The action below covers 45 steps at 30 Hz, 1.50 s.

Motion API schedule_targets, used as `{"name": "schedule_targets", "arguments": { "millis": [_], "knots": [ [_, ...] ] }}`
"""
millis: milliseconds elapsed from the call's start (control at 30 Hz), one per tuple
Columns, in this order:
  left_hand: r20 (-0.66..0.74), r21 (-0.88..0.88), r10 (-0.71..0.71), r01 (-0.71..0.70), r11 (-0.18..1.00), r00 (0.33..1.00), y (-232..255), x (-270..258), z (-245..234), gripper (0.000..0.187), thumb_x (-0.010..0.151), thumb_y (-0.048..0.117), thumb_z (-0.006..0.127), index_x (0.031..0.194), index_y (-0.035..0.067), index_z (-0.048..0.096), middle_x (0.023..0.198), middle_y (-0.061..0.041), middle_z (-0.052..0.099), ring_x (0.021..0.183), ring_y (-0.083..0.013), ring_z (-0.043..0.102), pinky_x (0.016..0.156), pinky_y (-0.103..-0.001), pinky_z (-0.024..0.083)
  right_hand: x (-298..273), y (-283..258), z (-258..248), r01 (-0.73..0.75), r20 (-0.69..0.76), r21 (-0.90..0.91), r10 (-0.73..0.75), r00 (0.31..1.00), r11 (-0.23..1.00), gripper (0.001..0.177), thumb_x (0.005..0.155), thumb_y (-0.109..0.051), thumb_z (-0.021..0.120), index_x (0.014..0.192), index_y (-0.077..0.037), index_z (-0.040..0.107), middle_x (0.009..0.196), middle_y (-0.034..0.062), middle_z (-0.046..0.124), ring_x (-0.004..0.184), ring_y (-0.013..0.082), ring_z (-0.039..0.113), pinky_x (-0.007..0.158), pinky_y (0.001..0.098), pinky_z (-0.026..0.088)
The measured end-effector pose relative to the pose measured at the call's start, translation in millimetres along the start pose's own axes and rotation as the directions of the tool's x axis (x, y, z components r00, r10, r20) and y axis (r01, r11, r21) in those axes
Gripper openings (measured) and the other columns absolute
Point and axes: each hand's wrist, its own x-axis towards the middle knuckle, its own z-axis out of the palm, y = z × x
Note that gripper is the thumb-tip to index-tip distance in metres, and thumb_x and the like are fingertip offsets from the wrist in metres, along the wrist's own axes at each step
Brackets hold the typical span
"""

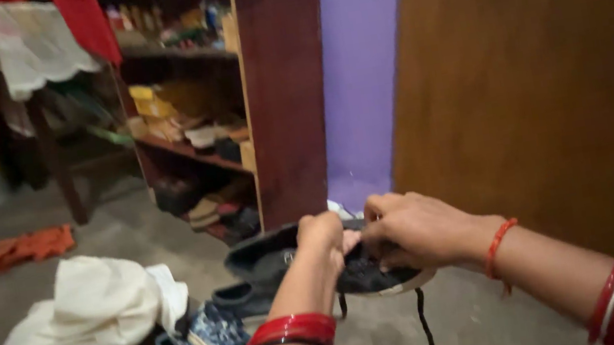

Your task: The person sits on the floor and laces a black sneaker by threading the laces through the eyelets and tying them. Other shoes and a cloth are visible nearby.

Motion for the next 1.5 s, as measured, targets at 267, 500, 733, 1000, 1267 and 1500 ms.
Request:
{"name": "schedule_targets", "arguments": {
  "millis": [267,500,733,1000,1267,1500],
  "knots": [
    [-0.202,0.594,0.200,-0.042,0.803,0.959,-17.8,-58.8,-30.3,0.033,0.087,0.013,0.060,0.107,-0.012,0.068,0.105,-0.029,0.072,0.096,-0.0360,0.072,0.077,-0.041,0.054,-15.0,-27.4,9.6,-0.320,0.229,0.080,0.295,0.928,0.944,0.012,0.094,-0.027,0.061,0.096,-0.015,0.060,0.089,0.0110,0.069,0.087,0.0332,0.067,0.076,0.0461,0.050],
    [0.034,0.929,0.423,-0.185,0.320,0.906,-5.3,-75.3,-27.3,0.059,0.091,0.030,0.067,0.132,-0.010,0.050,0.120,-0.032,0.068,0.116,-0.0421,0.067,0.101,-0.044,0.050,2.6,-28.1,-12.3,-0.107,0.066,0.014,0.106,0.992,0.994,0.007,0.095,-0.017,0.056,0.101,-0.014,0.058,0.093,0.0140,0.071,0.090,0.0386,0.066,0.073,0.0505,0.050],
    [0.370,0.812,-0.088,-0.275,0.515,0.925,-64.2,-36.9,-68.4,0.048,0.095,0.038,0.052,0.124,0.001,0.061,0.119,-0.015,0.064,0.108,-0.0263,0.060,0.096,-0.045,0.048,-8.3,-17.9,6.0,-0.137,0.190,-0.032,0.140,0.972,0.990,0.019,0.086,-0.004,0.054,0.102,-0.014,0.059,0.104,0.0096,0.072,0.096,0.0361,0.068,0.078,0.0482,0.052],
    [0.309,0.730,-0.201,-0.096,0.677,0.930,-72.2,-39.0,-58.1,0.042,0.088,0.030,0.073,0.114,-0.002,0.066,0.102,-0.013,0.069,0.086,-0.0241,0.063,0.073,-0.038,0.052,-8.3,16.6,12.1,-0.246,0.319,0.212,0.171,0.932,0.946,0.014,0.085,-0.024,0.069,0.088,-0.011,0.071,0.084,0.0066,0.078,0.086,0.0233,0.075,0.076,0.0393,0.054],
    [0.224,0.886,-0.273,-0.080,0.456,0.935,-55.4,-48.6,-58.8,0.042,0.080,0.027,0.079,0.109,-0.001,0.066,0.103,-0.015,0.070,0.094,-0.0258,0.067,0.077,-0.039,0.054,-15.2,18.8,10.4,-0.276,0.396,-0.036,0.267,0.879,0.960,0.028,0.073,-0.036,0.084,0.085,-0.013,0.075,0.079,0.0024,0.074,0.080,0.0221,0.071,0.069,0.0400,0.054],
    [0.333,0.891,-0.200,-0.238,0.386,0.921,-103.0,-6.1,-83.4,0.042,0.071,0.016,0.086,0.106,-0.002,0.072,0.106,-0.013,0.075,0.097,-0.0216,0.069,0.083,-0.035,0.055,-45.8,70.0,21.9,-0.454,0.529,-0.264,0.522,0.669,0.851,0.024,0.075,-0.029,0.079,0.095,-0.017,0.082,0.089,0.0002,0.080,0.085,0.0156,0.076,0.073,0.0340,0.060]
  ]
}}
